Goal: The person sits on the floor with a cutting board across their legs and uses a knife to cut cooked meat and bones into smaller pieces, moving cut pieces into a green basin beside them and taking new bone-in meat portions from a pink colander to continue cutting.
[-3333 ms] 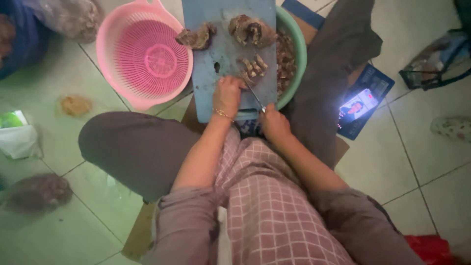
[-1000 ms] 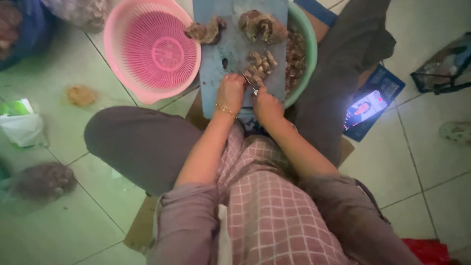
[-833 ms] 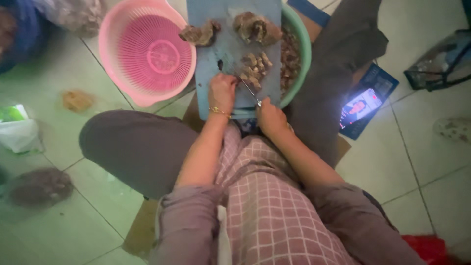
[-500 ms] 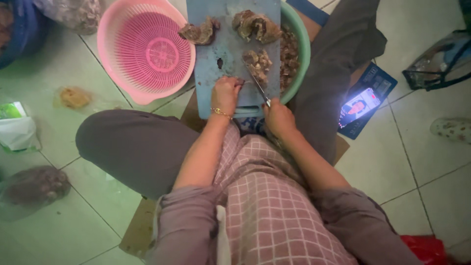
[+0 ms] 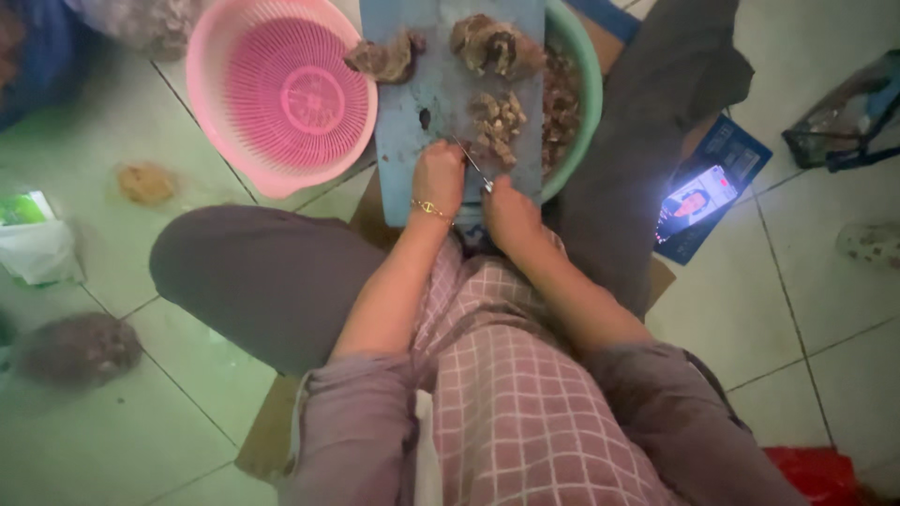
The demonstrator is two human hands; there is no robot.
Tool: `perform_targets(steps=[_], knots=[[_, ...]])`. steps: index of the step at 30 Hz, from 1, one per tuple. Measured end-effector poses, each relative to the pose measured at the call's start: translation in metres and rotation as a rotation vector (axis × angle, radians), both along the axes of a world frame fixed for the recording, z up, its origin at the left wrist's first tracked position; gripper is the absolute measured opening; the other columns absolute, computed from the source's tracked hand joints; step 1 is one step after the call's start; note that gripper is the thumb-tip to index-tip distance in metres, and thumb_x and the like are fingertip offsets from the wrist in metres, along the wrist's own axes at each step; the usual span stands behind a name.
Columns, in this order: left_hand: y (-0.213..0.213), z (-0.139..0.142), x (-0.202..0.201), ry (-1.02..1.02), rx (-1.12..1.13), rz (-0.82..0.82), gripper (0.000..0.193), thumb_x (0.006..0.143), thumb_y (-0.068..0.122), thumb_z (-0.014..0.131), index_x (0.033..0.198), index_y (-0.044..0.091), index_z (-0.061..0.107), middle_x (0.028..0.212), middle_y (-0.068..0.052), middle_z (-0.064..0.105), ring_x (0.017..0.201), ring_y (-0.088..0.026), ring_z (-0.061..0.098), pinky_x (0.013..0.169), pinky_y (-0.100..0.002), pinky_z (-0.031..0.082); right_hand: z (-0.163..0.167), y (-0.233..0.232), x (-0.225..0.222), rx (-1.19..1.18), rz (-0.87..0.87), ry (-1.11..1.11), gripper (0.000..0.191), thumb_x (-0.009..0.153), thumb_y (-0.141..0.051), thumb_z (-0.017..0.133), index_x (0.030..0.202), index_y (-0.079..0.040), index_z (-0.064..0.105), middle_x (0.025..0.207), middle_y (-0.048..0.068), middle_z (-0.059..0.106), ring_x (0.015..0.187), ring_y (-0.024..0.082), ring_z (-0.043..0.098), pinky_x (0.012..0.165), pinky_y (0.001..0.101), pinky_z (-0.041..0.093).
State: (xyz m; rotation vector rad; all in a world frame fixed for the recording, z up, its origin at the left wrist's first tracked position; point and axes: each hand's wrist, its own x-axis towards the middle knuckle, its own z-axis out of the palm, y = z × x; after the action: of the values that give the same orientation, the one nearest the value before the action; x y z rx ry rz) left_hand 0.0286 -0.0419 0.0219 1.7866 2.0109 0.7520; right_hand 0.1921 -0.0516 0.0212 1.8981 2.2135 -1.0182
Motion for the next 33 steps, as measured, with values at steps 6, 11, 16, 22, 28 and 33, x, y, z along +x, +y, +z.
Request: perform_targets(steps=[6, 11, 16, 22, 28, 33], knots=[[-0.008, 0.003, -0.006, -0.128, 0.042, 0.043, 0.010, 0.078, 0.003, 0.074, 0.088, 0.004, 0.073, 0.090, -0.020, 0.068, 0.087, -0.041, 0.066, 0.078, -0.049, 0.054, -0.002, 0.005, 0.002, -0.024, -0.004, 0.016, 0.027, 0.100, -0.028, 0.050, 0.104, -0.001, 0.053, 0.089, 0.032, 0.070, 0.089, 0.054, 0.067, 0.078, 0.0631, 0.052], [-0.009, -0.001, -0.005, -0.189, 0.056, 0.050, 0.009, 0.078, 0.002, 0.075, 0.086, 0.005, 0.073, 0.089, -0.017, 0.069, 0.086, -0.039, 0.067, 0.078, -0.049, 0.054, 0.034, -0.009, 0.035, -0.132, -0.011, -0.011, 0.035, 0.102, -0.035, 0.052, 0.105, 0.000, 0.055, 0.091, 0.033, 0.069, 0.093, 0.054, 0.066, 0.082, 0.0627, 0.050], [-0.009, 0.000, -0.008, -0.167, 0.016, 0.022, 0.009, 0.079, 0.000, 0.073, 0.086, 0.005, 0.073, 0.088, -0.017, 0.069, 0.085, -0.040, 0.068, 0.077, -0.048, 0.055, 0.059, -0.005, 0.030, -0.110, 0.006, -0.016, 0.035, 0.101, -0.036, 0.053, 0.104, -0.001, 0.056, 0.090, 0.032, 0.070, 0.091, 0.053, 0.067, 0.081, 0.0627, 0.051], [-0.013, 0.002, -0.005, -0.118, 0.006, 0.000, 0.009, 0.077, -0.001, 0.071, 0.085, 0.004, 0.072, 0.087, -0.018, 0.068, 0.085, -0.040, 0.067, 0.077, -0.048, 0.055, 0.052, -0.018, 0.034, -0.078, 0.043, 0.034, 0.034, 0.101, -0.034, 0.054, 0.104, 0.000, 0.055, 0.088, 0.032, 0.069, 0.088, 0.053, 0.067, 0.079, 0.0622, 0.052], [-0.018, -0.004, -0.006, -0.081, -0.015, -0.022, 0.005, 0.081, 0.002, 0.069, 0.084, 0.005, 0.070, 0.088, -0.017, 0.068, 0.089, -0.040, 0.066, 0.081, -0.049, 0.054, 0.010, -0.001, -0.002, -0.062, 0.049, 0.028, 0.033, 0.103, -0.033, 0.053, 0.104, 0.000, 0.055, 0.089, 0.031, 0.070, 0.088, 0.052, 0.069, 0.078, 0.0613, 0.054], [-0.015, -0.009, -0.015, -0.085, 0.095, 0.111, 0.007, 0.082, 0.001, 0.069, 0.088, 0.004, 0.067, 0.088, -0.018, 0.066, 0.087, -0.040, 0.065, 0.078, -0.050, 0.052, 0.010, -0.009, -0.002, -0.075, 0.004, 0.047, 0.032, 0.101, -0.033, 0.053, 0.106, -0.001, 0.054, 0.090, 0.031, 0.070, 0.088, 0.053, 0.068, 0.078, 0.0625, 0.053]])
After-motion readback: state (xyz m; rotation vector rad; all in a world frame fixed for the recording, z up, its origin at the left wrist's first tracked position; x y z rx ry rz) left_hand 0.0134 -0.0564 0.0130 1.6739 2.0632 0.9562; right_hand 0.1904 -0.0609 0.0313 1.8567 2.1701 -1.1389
